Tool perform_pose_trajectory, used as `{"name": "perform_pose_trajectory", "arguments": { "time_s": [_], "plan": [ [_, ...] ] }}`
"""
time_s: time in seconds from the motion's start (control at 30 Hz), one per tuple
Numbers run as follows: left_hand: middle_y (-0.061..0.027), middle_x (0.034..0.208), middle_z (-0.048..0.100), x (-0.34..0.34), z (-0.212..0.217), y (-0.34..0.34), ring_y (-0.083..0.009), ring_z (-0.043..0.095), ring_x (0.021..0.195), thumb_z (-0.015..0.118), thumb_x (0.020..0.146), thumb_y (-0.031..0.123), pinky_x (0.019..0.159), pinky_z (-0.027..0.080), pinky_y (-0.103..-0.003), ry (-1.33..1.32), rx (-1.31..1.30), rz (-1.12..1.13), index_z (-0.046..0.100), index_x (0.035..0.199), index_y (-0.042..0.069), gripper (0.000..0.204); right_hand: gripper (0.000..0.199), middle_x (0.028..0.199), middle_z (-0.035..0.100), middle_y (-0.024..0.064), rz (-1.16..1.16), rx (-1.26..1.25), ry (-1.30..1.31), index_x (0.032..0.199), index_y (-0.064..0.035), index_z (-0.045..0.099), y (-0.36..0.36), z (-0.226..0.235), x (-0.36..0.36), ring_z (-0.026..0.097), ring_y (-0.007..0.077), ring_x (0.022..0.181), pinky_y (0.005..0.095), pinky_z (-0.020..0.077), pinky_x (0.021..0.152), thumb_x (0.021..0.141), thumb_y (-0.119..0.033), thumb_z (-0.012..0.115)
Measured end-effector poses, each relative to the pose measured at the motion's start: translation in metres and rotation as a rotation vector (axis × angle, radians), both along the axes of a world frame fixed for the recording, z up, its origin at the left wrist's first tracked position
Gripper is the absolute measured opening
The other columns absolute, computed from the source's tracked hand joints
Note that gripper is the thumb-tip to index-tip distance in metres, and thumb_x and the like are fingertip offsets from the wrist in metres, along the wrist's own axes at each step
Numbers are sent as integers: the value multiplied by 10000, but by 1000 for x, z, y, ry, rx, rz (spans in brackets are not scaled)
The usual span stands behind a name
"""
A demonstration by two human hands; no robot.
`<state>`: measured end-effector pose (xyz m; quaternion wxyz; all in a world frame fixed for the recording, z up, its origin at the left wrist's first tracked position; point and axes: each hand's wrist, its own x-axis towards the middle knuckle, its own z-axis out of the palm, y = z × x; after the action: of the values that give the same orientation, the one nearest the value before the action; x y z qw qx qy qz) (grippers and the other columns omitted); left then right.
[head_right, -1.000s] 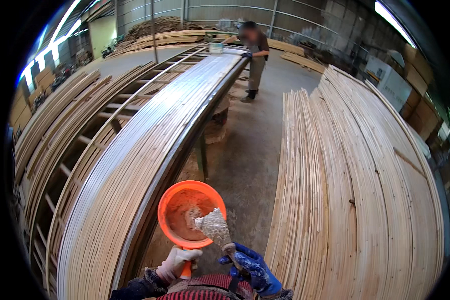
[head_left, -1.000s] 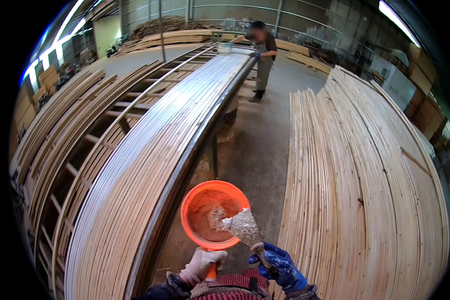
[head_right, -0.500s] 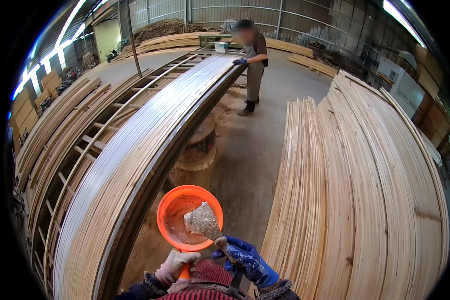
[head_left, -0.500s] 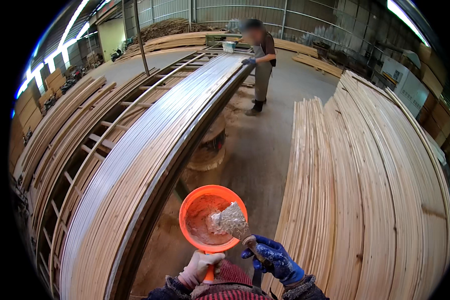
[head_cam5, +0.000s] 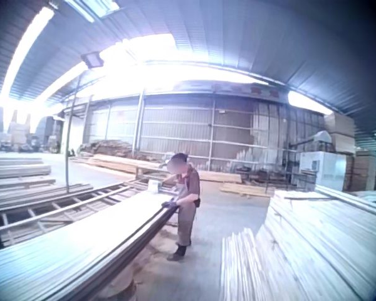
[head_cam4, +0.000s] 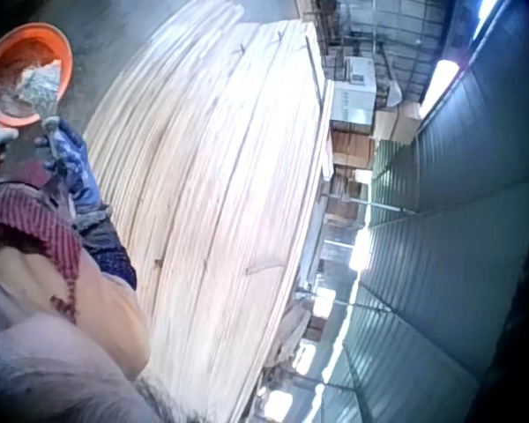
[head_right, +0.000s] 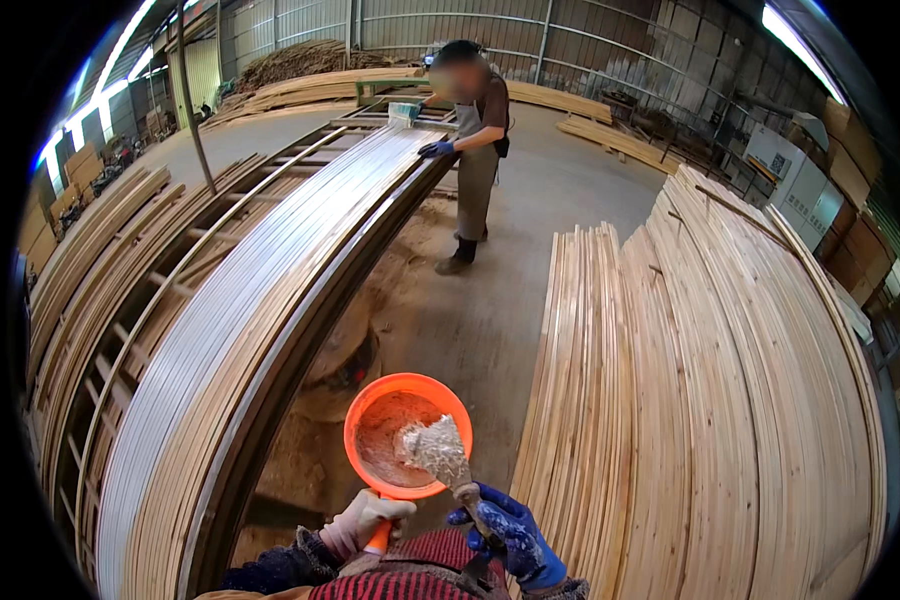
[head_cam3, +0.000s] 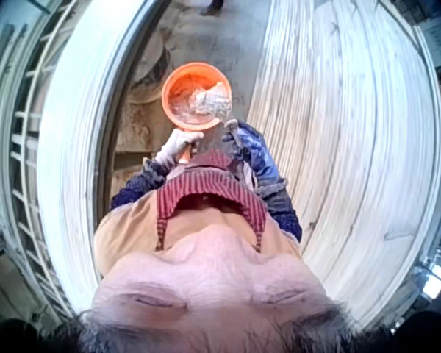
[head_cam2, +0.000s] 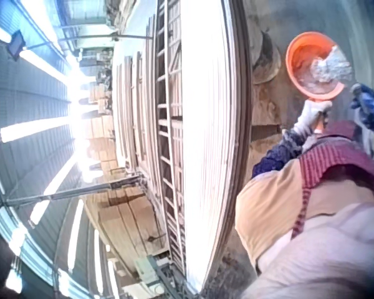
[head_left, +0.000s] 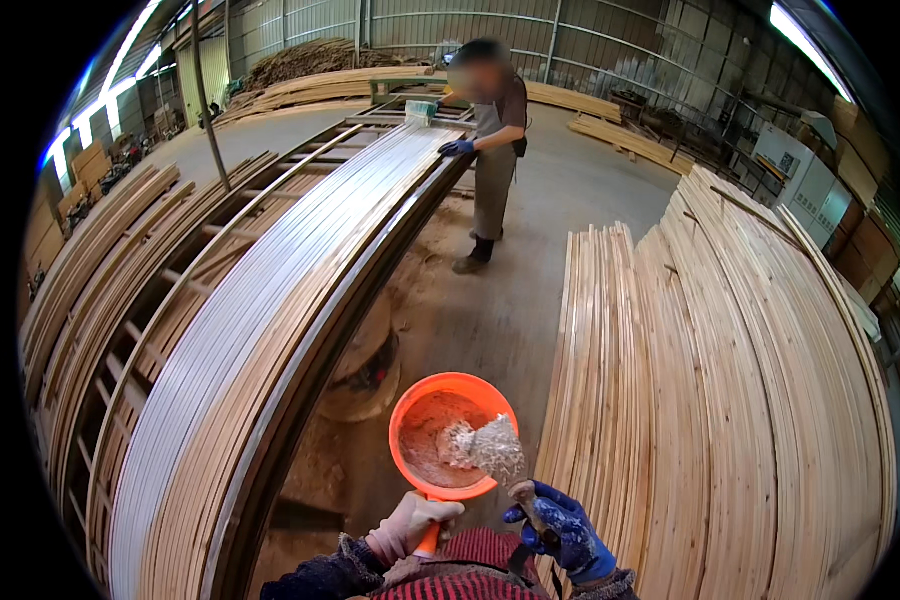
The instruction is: The person scoops a white paste from an orange bowl using a brush and applies it to the edges of long, curved wooden planks arranged on a rack. They then use their gloved hands to press the planks together, aligning them in a stack.
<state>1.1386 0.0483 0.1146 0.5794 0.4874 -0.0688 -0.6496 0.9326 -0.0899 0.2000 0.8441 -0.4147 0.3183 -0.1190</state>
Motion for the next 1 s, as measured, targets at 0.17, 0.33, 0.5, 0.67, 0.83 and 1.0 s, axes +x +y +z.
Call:
{"name": "perform_pose_trajectory", "arguments": {
  "time_s": [0.17,0.33,0.5,0.67,0.83,1.0],
  "plan": [
    [-30,717,579,58,-4,-147,-130,546,571,716,851,153,523,469,-293,-149,6,-71,649,948,38,165,518,1025,688,99,64,-65,48,1354,-54,551,-156,-18,58,570,84,644,219,442,579,950,-366,636],
    [-21,709,578,98,-4,-237,-119,544,575,721,864,155,522,455,-277,-17,34,192,653,922,16,165,554,1043,693,62,347,-61,91,1384,-75,527,-285,-18,158,570,77,669,212,433,573,956,-414,620],
    [-50,723,595,145,-21,-291,-128,557,586,722,846,96,518,453,-274,98,157,462,653,943,-28,172,494,1012,689,50,699,-47,113,1353,-78,556,-368,-16,274,541,74,667,209,427,582,968,-385,604],
    [-54,728,606,207,-67,-326,-139,570,594,716,850,101,519,474,-296,140,54,686,664,964,-12,168,472,1007,694,41,924,-95,119,1360,-62,546,-409,-59,390,560,76,697,212,432,595,990,-353,571],
    [-25,680,618,248,-70,-344,-114,584,616,729,852,230,559,483,-288,-150,228,793,724,881,31,202,439,1225,646,132,1100,-80,109,1343,-36,564,-426,-62,483,643,264,1045,302,507,850,957,-229,643],
    [9,664,592,259,-59,-368,-102,540,560,719,876,224,542,437,-262,-101,224,1061,675,799,52,193,401,1258,641,122,1431,-511,-438,1339,-25,576,-449,-108,560,656,242,1009,303,528,843,946,-100,588]
  ]
}}
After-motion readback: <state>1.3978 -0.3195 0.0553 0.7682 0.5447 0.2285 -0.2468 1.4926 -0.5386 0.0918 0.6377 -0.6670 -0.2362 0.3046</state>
